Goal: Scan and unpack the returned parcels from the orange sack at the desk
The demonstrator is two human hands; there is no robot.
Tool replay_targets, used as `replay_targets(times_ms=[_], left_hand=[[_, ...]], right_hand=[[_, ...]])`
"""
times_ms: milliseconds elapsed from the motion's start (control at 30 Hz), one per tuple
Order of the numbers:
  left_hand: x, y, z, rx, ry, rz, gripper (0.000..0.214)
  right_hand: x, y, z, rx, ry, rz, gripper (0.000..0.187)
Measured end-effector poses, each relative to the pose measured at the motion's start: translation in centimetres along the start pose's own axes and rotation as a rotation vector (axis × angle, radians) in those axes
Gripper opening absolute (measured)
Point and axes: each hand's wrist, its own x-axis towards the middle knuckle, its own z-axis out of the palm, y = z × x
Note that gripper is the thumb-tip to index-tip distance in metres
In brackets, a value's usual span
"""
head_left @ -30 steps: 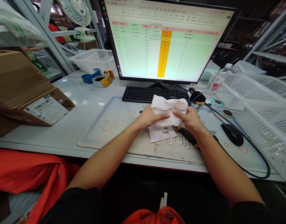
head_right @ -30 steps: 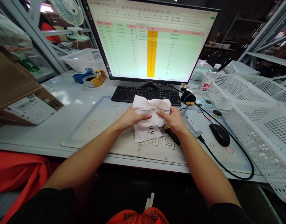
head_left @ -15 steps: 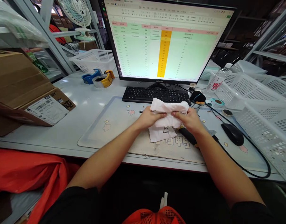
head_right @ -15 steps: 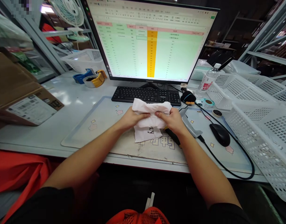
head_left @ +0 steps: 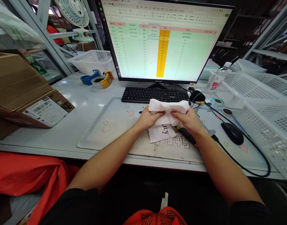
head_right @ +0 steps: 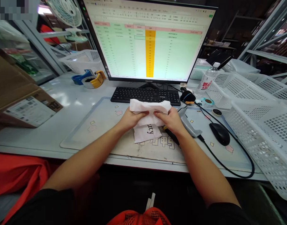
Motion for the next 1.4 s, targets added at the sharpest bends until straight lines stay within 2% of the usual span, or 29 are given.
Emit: replay_targets(times_ms=[33, 100, 167, 233, 300, 367, 433, 467, 533, 600, 667, 733, 800, 867, 967, 1067, 1233, 1400], left_hand=[[0.0, 0.1, -0.2, 0.015, -0.012, 0.026, 0.046], [0.2, 0.3, -0.6, -0.038, -0.152, 0.048, 0.066], [0.4, 0.5, -0.9, -0.207, -0.352, 0.031, 0.090], [0.5, 0.4, -1.0, -0.377, -0.439, -0.029, 0.102], [0.5, 0.3, -0.8, -0.429, -0.450, -0.112, 0.098], [0.2, 0.3, -0.4, -0.402, -0.509, -0.200, 0.086], [0.0, 0.5, -0.1, -0.392, -0.568, -0.231, 0.075], [-0.1, 0.5, 0.1, -0.404, -0.559, -0.225, 0.071], [-0.2, 0.7, 0.3, -0.439, -0.449, -0.185, 0.068], [0.0, 0.6, 0.4, -0.472, -0.269, -0.113, 0.067], [0.3, 0.3, 0.5, -0.486, -0.095, -0.026, 0.068], [0.5, -0.1, 0.6, -0.476, -0.009, 0.044, 0.070], [0.5, -0.3, 0.5, -0.420, -0.033, 0.071, 0.071], [0.3, -0.2, 0.4, -0.333, -0.108, 0.069, 0.071], [0.0, 0.1, 0.3, -0.247, -0.202, 0.054, 0.072], [0.1, 0.2, 0.1, -0.266, -0.255, 0.036, 0.072], [0.4, 0.0, -0.4, -0.220, -0.295, -0.016, 0.082], [0.4, -0.3, -0.7, -0.130, -0.294, 0.052, 0.089]], right_hand=[[0.1, 0.2, -0.1, -0.027, 0.010, -0.028, 0.041], [0.3, 0.3, -0.5, -0.057, 0.054, -0.087, 0.041], [0.3, 0.2, -0.9, -0.014, 0.085, -0.155, 0.039], [0.0, -0.3, -1.3, 0.072, 0.038, -0.228, 0.037], [-0.3, -0.9, -1.4, 0.128, -0.088, -0.294, 0.035], [-0.6, -1.5, -1.3, 0.089, -0.195, -0.336, 0.034], [-0.6, -1.6, -1.1, 0.022, -0.185, -0.345, 0.040], [-0.4, -1.4, -1.1, 0.005, -0.137, -0.331, 0.048], [0.1, -0.7, -1.0, 0.037, 0.002, -0.245, 0.063], [0.6, 0.0, -1.0, 0.148, 0.102, -0.080, 0.058], [0.8, 0.4, -0.8, 0.281, 0.076, 0.104, 0.054], [0.7, 0.3, -0.4, 0.385, -0.025, 0.208, 0.063], [0.3, -0.1, 0.0, 0.413, -0.102, 0.220, 0.067], [0.0, -0.5, 0.4, 0.396, -0.123, 0.175, 0.071], [-0.1, -0.5, 0.3, 0.362, -0.083, 0.056, 0.068], [0.2, 0.0, 0.0, 0.319, -0.007, -0.044, 0.059], [0.5, 0.6, -0.1, 0.283, -0.014, -0.101, 0.063], [0.3, 0.4, 0.1, 0.299, -0.040, -0.088, 0.069]])
